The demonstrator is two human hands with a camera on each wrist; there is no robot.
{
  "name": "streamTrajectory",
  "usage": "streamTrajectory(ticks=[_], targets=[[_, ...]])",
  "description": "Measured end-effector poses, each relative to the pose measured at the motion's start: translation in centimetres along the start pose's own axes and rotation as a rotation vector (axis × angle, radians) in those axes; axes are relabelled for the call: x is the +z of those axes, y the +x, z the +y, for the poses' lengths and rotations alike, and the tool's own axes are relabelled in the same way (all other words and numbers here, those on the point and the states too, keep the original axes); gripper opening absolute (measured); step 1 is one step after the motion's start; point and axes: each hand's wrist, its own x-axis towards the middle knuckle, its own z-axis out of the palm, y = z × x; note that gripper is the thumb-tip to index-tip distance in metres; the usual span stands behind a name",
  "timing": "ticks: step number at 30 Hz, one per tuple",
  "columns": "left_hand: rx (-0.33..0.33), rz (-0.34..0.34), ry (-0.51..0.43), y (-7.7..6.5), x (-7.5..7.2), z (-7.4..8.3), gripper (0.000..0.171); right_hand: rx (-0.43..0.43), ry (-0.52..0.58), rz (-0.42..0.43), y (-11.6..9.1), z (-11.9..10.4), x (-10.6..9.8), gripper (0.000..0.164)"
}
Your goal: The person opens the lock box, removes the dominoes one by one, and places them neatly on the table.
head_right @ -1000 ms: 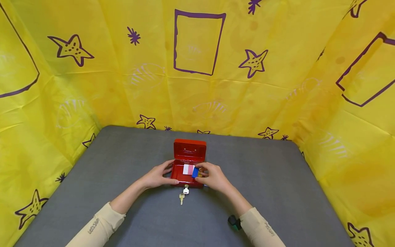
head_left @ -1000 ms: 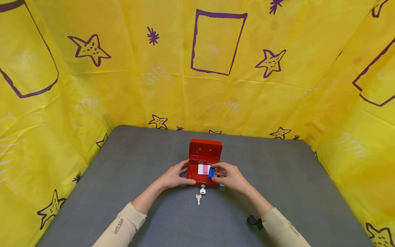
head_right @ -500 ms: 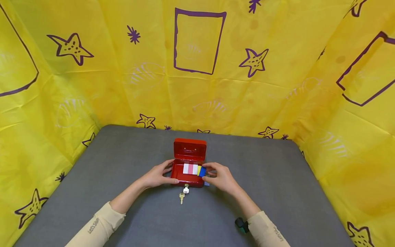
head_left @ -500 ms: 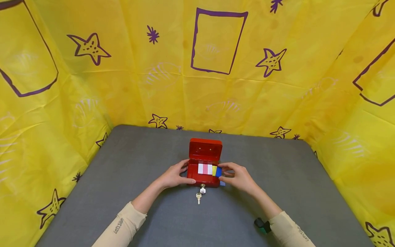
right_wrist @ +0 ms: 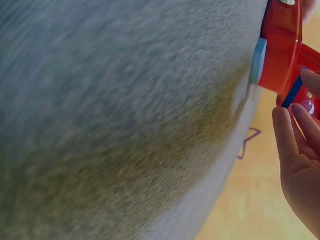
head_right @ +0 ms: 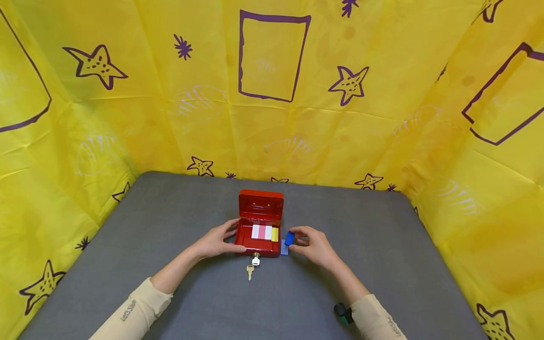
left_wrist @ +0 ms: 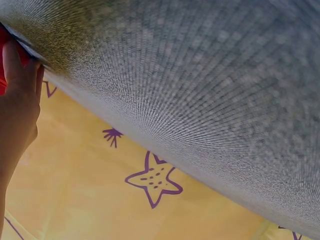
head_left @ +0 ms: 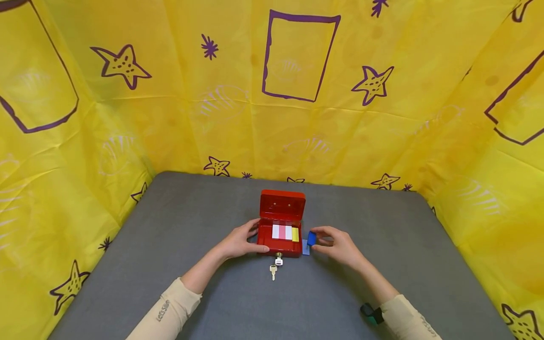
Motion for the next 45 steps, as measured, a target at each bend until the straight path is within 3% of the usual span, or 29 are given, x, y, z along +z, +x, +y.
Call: streamTrajectory(ticks=[10,14,23,31,45], targets=[[0.002,0.006,-0.001,0.0,0.1,-0.1,0.096,-0.024,0.032,-0.051,-0.4,1.1,-0.4,0.043],[0.01,0.007,0.004,0.0,0.1,-0.1,0.097,-0.036,0.039,-0.083,-0.7,0.0,-0.6,0.043],[0.013,0.003,-0.001,0.0,0.2,-0.1,0.097,-0.041,-0.032,-0.134,-0.5,2.1,-0.5,0.043],[0.006,-0.002,0.007,0.0,0.2,-0.1,0.099,-0.088,-0.061,-0.169,-0.4,2.4,-0.5,0.042],[0.015,0.0,-0.001,0.1,0.0,0.1,0.097,-0.095,-0.116,-0.201,-0.5,2.2,-0.6,0.044]])
